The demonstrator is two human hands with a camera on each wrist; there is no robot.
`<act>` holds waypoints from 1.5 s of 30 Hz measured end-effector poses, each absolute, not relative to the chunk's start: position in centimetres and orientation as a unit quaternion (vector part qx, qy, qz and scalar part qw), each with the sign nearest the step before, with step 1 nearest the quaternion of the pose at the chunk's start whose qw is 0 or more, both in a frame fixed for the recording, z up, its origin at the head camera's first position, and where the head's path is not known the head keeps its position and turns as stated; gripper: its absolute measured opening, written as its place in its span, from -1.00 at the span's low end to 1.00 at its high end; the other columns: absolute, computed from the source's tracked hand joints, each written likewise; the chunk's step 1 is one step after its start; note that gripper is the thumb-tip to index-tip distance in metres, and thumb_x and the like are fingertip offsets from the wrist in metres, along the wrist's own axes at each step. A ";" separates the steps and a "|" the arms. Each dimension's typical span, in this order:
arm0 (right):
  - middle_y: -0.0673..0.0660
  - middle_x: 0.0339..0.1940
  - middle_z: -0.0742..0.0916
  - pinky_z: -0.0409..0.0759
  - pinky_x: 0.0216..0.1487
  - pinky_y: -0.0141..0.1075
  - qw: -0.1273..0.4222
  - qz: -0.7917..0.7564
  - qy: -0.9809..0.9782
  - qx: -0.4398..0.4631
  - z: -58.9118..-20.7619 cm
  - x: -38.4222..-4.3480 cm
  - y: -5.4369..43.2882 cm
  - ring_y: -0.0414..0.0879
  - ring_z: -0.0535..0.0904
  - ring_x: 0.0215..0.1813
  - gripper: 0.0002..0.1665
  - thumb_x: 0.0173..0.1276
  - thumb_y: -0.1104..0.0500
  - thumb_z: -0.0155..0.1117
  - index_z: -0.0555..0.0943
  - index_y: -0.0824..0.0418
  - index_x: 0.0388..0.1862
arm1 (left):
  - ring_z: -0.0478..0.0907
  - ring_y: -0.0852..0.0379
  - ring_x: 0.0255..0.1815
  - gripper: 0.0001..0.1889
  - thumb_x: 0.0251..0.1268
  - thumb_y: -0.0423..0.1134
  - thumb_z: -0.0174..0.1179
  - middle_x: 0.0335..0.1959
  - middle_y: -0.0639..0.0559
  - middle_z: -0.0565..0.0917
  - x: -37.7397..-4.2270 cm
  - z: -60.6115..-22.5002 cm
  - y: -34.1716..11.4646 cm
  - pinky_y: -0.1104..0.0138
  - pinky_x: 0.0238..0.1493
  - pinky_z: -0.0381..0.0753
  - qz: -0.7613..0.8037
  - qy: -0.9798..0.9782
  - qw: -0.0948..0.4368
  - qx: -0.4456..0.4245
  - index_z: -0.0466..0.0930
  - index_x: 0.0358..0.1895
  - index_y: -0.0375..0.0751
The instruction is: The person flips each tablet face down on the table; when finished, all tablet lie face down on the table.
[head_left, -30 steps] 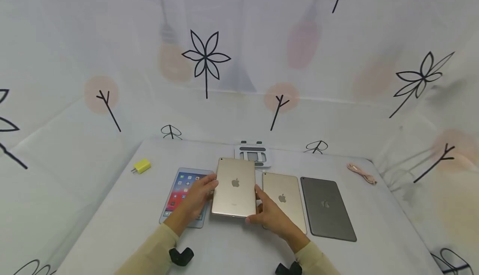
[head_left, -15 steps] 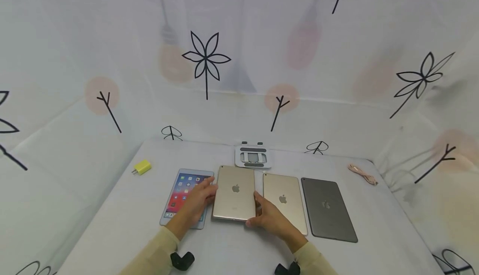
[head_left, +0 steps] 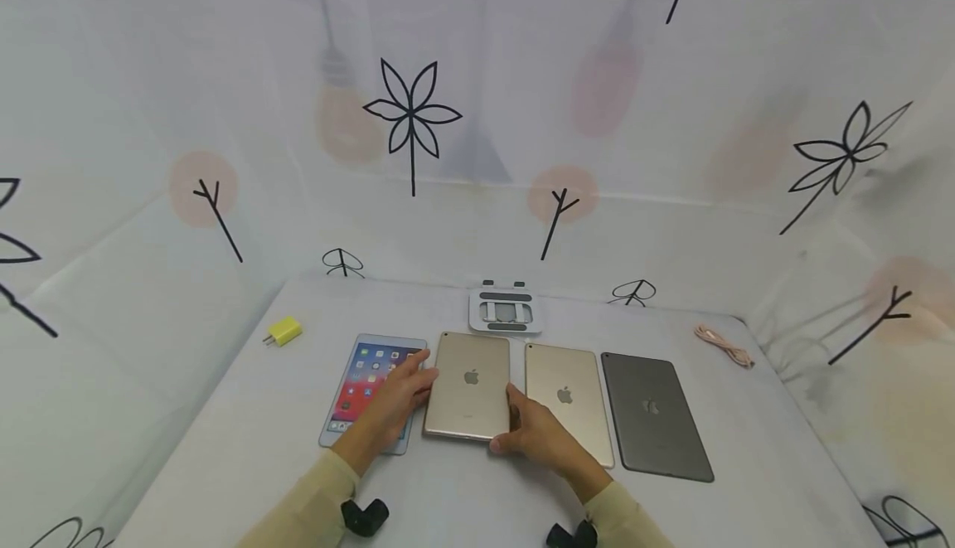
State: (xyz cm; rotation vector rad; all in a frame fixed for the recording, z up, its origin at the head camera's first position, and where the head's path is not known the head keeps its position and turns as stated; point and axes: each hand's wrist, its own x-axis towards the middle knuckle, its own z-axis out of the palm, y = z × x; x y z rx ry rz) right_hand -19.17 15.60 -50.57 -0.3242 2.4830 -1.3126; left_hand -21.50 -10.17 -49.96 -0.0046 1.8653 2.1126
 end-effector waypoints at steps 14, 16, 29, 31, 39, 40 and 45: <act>-0.01 -0.70 0.56 0.36 -0.64 -0.38 0.141 -0.355 0.915 -0.130 -50.1 -18.8 15.5 -0.21 0.44 -0.65 0.15 0.12 0.12 0.61 0.19 0.59 0.50 | 0.16 -0.34 0.57 -0.26 0.55 -0.15 0.08 0.63 -0.36 0.03 -21.0 -49.5 -10.3 -0.05 0.53 0.23 0.723 0.672 0.163 -0.010 -0.02 0.64 -0.26; 0.00 -0.68 0.57 0.41 -0.63 -0.37 0.141 -0.350 0.917 -0.130 -50.2 -18.8 15.4 -0.21 0.46 -0.65 0.10 0.14 0.14 0.59 0.22 0.57 0.50 | 0.16 -0.33 0.57 -0.27 0.55 -0.15 0.08 0.63 -0.35 0.04 -21.0 -49.5 -10.4 -0.05 0.53 0.23 0.723 0.672 0.161 -0.009 -0.01 0.63 -0.27; 0.02 -0.69 0.58 0.44 -0.66 -0.34 0.141 -0.344 0.919 -0.129 -50.7 -18.6 15.5 -0.20 0.47 -0.68 0.07 0.15 0.17 0.58 0.24 0.55 0.50 | 0.19 -0.31 0.57 -0.25 0.51 -0.11 0.14 0.64 -0.33 0.04 -20.9 -49.6 -10.4 -0.03 0.51 0.27 0.721 0.675 0.158 -0.014 0.04 0.63 -0.24; 0.00 -0.67 0.58 0.44 -0.63 -0.34 0.137 -0.344 0.920 -0.129 -50.6 -18.5 15.5 -0.21 0.47 -0.65 0.05 0.16 0.15 0.57 0.25 0.53 0.49 | 0.21 -0.31 0.55 -0.27 0.52 -0.12 0.13 0.62 -0.33 0.07 -20.7 -49.2 -10.6 -0.04 0.50 0.28 0.719 0.676 0.158 -0.014 0.07 0.62 -0.23; 0.12 -0.22 0.65 0.58 -0.42 -0.33 0.133 -0.501 0.846 -0.126 -49.1 -19.1 14.1 -0.13 0.54 -0.35 -0.08 0.39 0.05 0.38 0.20 0.31 0.59 | 0.33 -0.26 0.47 -0.43 0.57 -0.06 0.08 0.46 -0.29 0.38 -21.4 -45.4 -15.8 -0.02 0.49 0.35 0.738 0.664 0.108 -0.046 0.24 0.53 -0.08; 0.16 -0.11 0.66 0.65 -0.34 -0.30 0.144 -0.532 0.825 -0.121 -49.0 -19.2 13.5 -0.11 0.59 -0.27 -0.09 0.40 0.06 0.37 0.19 0.29 0.60 | 0.32 -0.25 0.47 -0.43 0.59 -0.05 0.06 0.47 -0.28 0.37 -21.5 -45.2 -16.7 0.00 0.49 0.36 0.733 0.670 0.099 -0.055 0.23 0.54 -0.09; 0.30 0.40 0.51 0.71 0.11 -0.08 0.210 -0.650 0.725 -0.083 -49.3 -19.5 9.7 0.06 0.63 0.18 -0.13 0.44 0.09 0.32 0.19 0.22 0.61 | 0.19 -0.25 0.55 -0.39 0.63 -0.08 -0.04 0.55 -0.28 0.24 -21.4 -45.8 -20.7 -0.02 0.53 0.27 0.693 0.707 0.078 -0.121 0.11 0.61 -0.17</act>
